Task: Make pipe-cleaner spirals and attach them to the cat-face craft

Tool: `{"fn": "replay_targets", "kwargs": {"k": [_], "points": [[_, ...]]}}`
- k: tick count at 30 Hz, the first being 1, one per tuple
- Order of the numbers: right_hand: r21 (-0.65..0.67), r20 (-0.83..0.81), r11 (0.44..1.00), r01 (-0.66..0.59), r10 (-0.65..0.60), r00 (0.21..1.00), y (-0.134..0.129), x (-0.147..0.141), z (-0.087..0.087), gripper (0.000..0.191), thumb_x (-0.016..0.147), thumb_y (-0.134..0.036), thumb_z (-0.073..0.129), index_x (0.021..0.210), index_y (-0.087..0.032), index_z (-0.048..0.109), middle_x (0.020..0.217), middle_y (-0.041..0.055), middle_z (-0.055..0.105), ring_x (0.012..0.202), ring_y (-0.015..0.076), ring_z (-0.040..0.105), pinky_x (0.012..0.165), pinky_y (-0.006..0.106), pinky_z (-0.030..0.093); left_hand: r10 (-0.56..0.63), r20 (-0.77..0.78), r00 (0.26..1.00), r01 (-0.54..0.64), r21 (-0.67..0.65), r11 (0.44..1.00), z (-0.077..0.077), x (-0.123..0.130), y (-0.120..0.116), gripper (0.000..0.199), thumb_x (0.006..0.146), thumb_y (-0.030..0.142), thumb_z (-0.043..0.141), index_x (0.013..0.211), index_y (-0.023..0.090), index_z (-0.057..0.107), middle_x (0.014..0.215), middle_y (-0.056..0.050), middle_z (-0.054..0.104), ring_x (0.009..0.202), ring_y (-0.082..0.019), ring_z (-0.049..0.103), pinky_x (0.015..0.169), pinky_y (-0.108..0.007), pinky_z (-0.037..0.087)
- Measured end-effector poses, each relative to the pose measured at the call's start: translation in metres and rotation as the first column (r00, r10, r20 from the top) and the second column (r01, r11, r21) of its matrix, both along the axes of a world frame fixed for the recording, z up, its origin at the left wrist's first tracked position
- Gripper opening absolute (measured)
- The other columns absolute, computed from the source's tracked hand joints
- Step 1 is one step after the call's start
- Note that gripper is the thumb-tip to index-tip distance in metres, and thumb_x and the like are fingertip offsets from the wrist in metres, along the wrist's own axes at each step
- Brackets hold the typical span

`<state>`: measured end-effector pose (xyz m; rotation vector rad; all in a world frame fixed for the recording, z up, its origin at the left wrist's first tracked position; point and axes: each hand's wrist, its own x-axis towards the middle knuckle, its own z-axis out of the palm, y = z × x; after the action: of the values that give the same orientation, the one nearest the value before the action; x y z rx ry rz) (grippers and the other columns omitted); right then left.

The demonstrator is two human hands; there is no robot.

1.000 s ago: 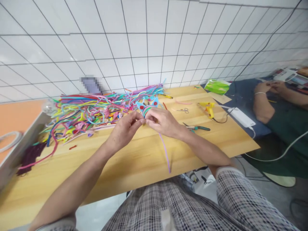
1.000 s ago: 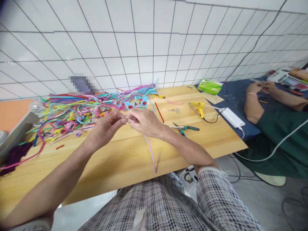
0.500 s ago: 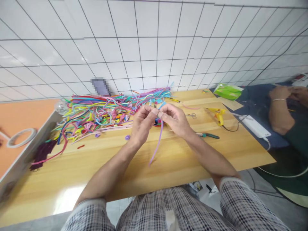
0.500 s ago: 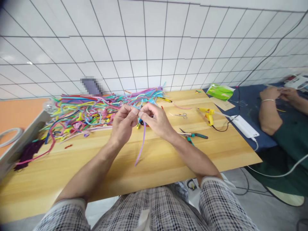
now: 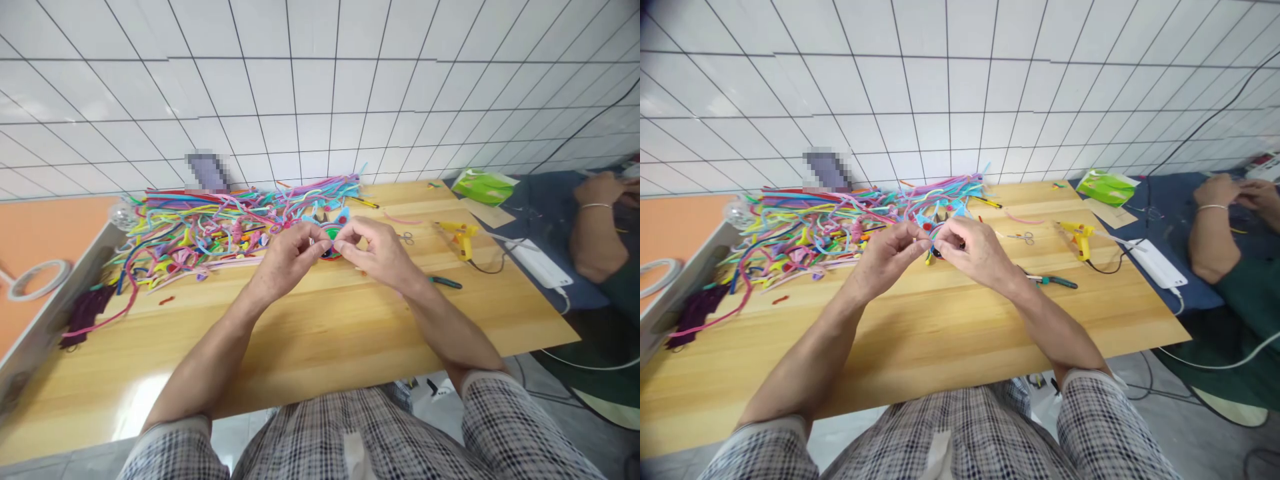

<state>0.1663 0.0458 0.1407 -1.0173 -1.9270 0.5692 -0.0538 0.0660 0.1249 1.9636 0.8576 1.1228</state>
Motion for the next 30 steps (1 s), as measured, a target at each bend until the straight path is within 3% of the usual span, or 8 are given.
{"fn": "replay_targets", "kwargs": {"k": [5, 9, 12, 15, 18, 24, 27, 30], "points": [[-0.054, -0.109, 0.998, -0.017, 0.011, 0.994, 0.000, -0.006, -0.003, 0.016, 0.095, -0.031, 0.072, 0.083, -0.021, 0.070, 0.076, -0.0006, 0.070, 0.070, 0.0142, 0.061, 0.067, 0.028, 0.046, -0.003, 0.214, 0.977, 0.030, -0.122, 0.992, -0.008, 0.009, -0.002, 0.024, 0.097, 0.040, 0.078, 0.089, 0.019, 0.071, 0.075, 0.001, 0.061, 0.065, -0.011, 0.048, 0.060, -0.026, 0.038], [-0.018, -0.199, 0.999, 0.027, -0.030, 0.980, -0.001, -0.017, -0.013, 0.017, 0.096, -0.030, 0.069, 0.080, -0.021, 0.068, 0.075, -0.0013, 0.071, 0.069, 0.0130, 0.059, 0.067, 0.028, 0.045, 0.095, 0.528, 0.844, 0.113, -0.348, 0.931, -0.019, 0.031, -0.011, 0.038, 0.090, 0.053, 0.086, 0.088, 0.020, 0.067, 0.066, 0.006, 0.051, 0.053, -0.008, 0.037, 0.052, -0.024, 0.030], [-0.073, -0.213, 0.996, 0.045, -0.060, 0.975, 0.000, -0.019, -0.015, 0.017, 0.093, -0.030, 0.070, 0.079, -0.022, 0.067, 0.072, -0.0020, 0.069, 0.067, 0.0129, 0.057, 0.065, 0.028, 0.045, 0.147, 0.612, 0.777, 0.180, -0.441, 0.879, -0.023, 0.039, -0.012, 0.041, 0.087, 0.055, 0.088, 0.086, 0.021, 0.065, 0.059, 0.008, 0.044, 0.049, -0.007, 0.033, 0.050, -0.023, 0.028], [-0.174, -0.212, 0.984, 0.029, -0.066, 0.975, 0.000, -0.015, -0.010, 0.017, 0.092, -0.032, 0.070, 0.079, -0.022, 0.067, 0.071, -0.0020, 0.069, 0.064, 0.0129, 0.056, 0.062, 0.028, 0.044, 0.073, 0.545, 0.835, 0.194, -0.417, 0.888, -0.018, 0.030, -0.005, 0.042, 0.089, 0.059, 0.086, 0.088, 0.020, 0.070, 0.065, 0.005, 0.054, 0.052, -0.008, 0.038, 0.051, -0.024, 0.030], [-0.212, -0.161, 0.977, -0.002, -0.033, 0.986, 0.000, -0.010, -0.004, 0.016, 0.090, -0.032, 0.071, 0.078, -0.021, 0.067, 0.070, -0.0016, 0.068, 0.064, 0.0134, 0.056, 0.062, 0.028, 0.042, -0.014, 0.368, 0.930, 0.134, -0.303, 0.944, -0.008, 0.013, 0.003, 0.038, 0.086, 0.056, 0.089, 0.092, 0.020, 0.075, 0.072, 0.002, 0.061, 0.055, -0.009, 0.042, 0.052, -0.025, 0.032], [-0.194, -0.081, 0.980, -0.048, 0.033, 0.996, 0.000, -0.007, -0.004, 0.012, 0.091, -0.027, 0.070, 0.081, -0.021, 0.069, 0.074, -0.0012, 0.067, 0.069, 0.0140, 0.058, 0.066, 0.028, 0.043, -0.020, 0.030, 0.999, 0.022, -0.071, 0.997, 0.000, -0.004, 0.006, 0.026, 0.094, 0.043, 0.083, 0.086, 0.020, 0.075, 0.069, 0.001, 0.063, 0.058, -0.011, 0.046, 0.056, -0.025, 0.034], [-0.203, -0.099, 0.977, -0.058, 0.038, 0.994, 0.001, -0.008, -0.004, 0.015, 0.093, -0.029, 0.069, 0.081, -0.020, 0.069, 0.073, -0.0013, 0.066, 0.070, 0.0140, 0.057, 0.067, 0.028, 0.043, -0.034, 0.044, 0.998, 0.038, -0.083, 0.996, -0.001, -0.004, 0.006, 0.029, 0.094, 0.046, 0.083, 0.085, 0.019, 0.074, 0.071, 0.000, 0.064, 0.061, -0.011, 0.048, 0.058, -0.025, 0.036], [-0.227, -0.185, 0.970, -0.087, 0.045, 0.982, 0.000, -0.010, -0.006, 0.021, 0.094, -0.036, 0.072, 0.080, -0.020, 0.068, 0.072, -0.0021, 0.063, 0.068, 0.0132, 0.053, 0.065, 0.028, 0.041, -0.022, 0.193, 0.981, 0.054, -0.158, 0.986, -0.004, 0.003, 0.004, 0.035, 0.091, 0.050, 0.086, 0.083, 0.019, 0.072, 0.069, 0.001, 0.060, 0.059, -0.011, 0.044, 0.056, -0.026, 0.034]]}}
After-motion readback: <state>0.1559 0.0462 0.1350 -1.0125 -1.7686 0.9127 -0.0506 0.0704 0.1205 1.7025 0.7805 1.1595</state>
